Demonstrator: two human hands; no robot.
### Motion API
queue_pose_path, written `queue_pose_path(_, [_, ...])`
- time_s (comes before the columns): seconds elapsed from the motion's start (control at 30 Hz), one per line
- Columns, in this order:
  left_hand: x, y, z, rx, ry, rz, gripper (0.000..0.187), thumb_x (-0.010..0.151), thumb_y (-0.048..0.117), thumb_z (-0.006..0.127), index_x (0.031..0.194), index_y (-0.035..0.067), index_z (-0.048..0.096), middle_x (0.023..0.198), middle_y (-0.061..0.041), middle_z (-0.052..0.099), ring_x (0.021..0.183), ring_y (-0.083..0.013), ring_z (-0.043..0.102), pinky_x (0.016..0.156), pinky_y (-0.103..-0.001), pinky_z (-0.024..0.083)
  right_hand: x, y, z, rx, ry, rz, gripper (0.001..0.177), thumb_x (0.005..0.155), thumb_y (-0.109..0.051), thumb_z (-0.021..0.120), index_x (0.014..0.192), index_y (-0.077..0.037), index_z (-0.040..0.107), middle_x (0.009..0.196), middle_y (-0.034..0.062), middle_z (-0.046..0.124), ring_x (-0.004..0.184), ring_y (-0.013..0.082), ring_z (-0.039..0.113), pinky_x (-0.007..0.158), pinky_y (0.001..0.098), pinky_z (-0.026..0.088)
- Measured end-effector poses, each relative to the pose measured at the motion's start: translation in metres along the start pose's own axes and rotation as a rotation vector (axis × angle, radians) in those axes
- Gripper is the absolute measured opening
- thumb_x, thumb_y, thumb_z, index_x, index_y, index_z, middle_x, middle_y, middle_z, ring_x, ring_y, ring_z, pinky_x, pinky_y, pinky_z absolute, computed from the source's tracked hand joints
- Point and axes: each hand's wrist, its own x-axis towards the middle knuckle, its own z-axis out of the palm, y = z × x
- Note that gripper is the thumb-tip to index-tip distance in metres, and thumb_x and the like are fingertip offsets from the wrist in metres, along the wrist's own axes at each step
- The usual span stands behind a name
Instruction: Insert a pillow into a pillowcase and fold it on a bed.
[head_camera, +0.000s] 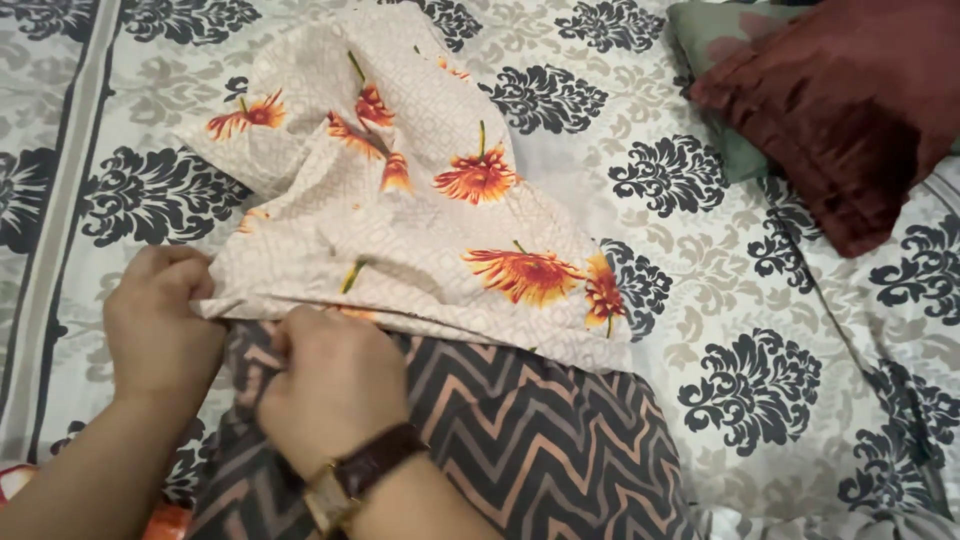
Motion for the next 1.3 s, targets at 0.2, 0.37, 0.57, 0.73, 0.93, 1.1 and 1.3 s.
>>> queue_pose_path(0.2, [-0.008,0.052,-0.042,-0.168,0.004,-0.155,0.029,0.077,-0.007,0.067,0.103,0.004,0.061,0.099,-0.015,0.066,0.093,-0.0364,0.067,0.081,-0.044,0.052,-0.015,0.004,-0.027,0.095,0.216,0.019,0.015,0.075,-0.003,0.067,0.088,-0.009,0.069,0.086,0.0108,0.072,0.085,0.0331,0.070,0.077,0.0464,0.055])
queue_pose_path(0.37, [-0.046,0.076,-0.084,-0.063,-0.088,-0.064,0.037,0.080,-0.007,0.063,0.113,0.010,0.070,0.118,-0.012,0.065,0.090,-0.0323,0.068,0.078,-0.042,0.054,-0.032,0.005,-0.016,0.046,0.140,-0.077,0.021,0.081,-0.005,0.065,0.100,-0.010,0.073,0.094,0.0151,0.066,0.096,0.0369,0.064,0.084,0.0497,0.051])
queue_pose_path(0.57, [-0.085,0.079,-0.088,-0.096,-0.338,0.222,0.034,0.067,0.003,0.068,0.098,0.018,0.075,0.107,-0.007,0.069,0.076,-0.0309,0.071,0.063,-0.042,0.057,-0.066,0.027,0.011,-0.169,0.173,-0.240,0.026,0.086,-0.017,0.062,0.107,-0.005,0.072,0.119,0.0240,0.064,0.126,0.0439,0.053,0.117,0.0564,0.036])
queue_pose_path(0.73, [-0.143,0.033,-0.073,0.018,-0.594,0.793,0.017,0.076,0.024,0.066,0.092,0.018,0.065,0.105,-0.005,0.063,0.097,-0.0276,0.072,0.057,-0.035,0.057,-0.064,0.032,0.012,-0.206,0.021,-0.192,0.051,0.086,-0.034,0.062,0.126,-0.003,0.068,0.136,0.0229,0.060,0.135,0.0460,0.047,0.116,0.0580,0.032])
queue_pose_path(0.93, [-0.164,-0.009,-0.081,0.101,-0.441,1.087,0.032,0.071,0.017,0.062,0.102,0.013,0.067,0.101,-0.006,0.060,0.085,-0.0256,0.073,0.056,-0.032,0.061,-0.065,0.036,0.033,-0.035,-0.150,0.001,0.049,0.099,-0.035,0.048,0.137,-0.005,0.061,0.144,0.0214,0.058,0.132,0.0412,0.051,0.108,0.0534,0.038])
queue_pose_path(1.1, [-0.170,-0.027,-0.069,0.289,-0.784,0.188,0.065,0.074,0.022,0.068,0.138,0.026,0.060,0.129,0.001,0.059,0.091,-0.0153,0.072,0.062,-0.033,0.061,-0.070,0.038,0.016,-0.118,-0.162,0.014,0.049,0.095,-0.038,0.049,0.133,-0.009,0.063,0.141,0.0180,0.060,0.131,0.0392,0.052,0.108,0.0551,0.036])
queue_pose_path(1.3, [-0.110,0.101,-0.077,0.358,-0.326,0.308,0.064,0.068,0.024,0.068,0.131,0.018,0.057,0.133,-0.006,0.059,0.117,-0.0292,0.061,0.098,-0.050,0.044,-0.081,0.059,0.001,-0.222,-0.193,0.022,0.053,0.090,-0.041,0.051,0.131,-0.011,0.065,0.138,0.0159,0.063,0.129,0.0373,0.054,0.110,0.0542,0.036])
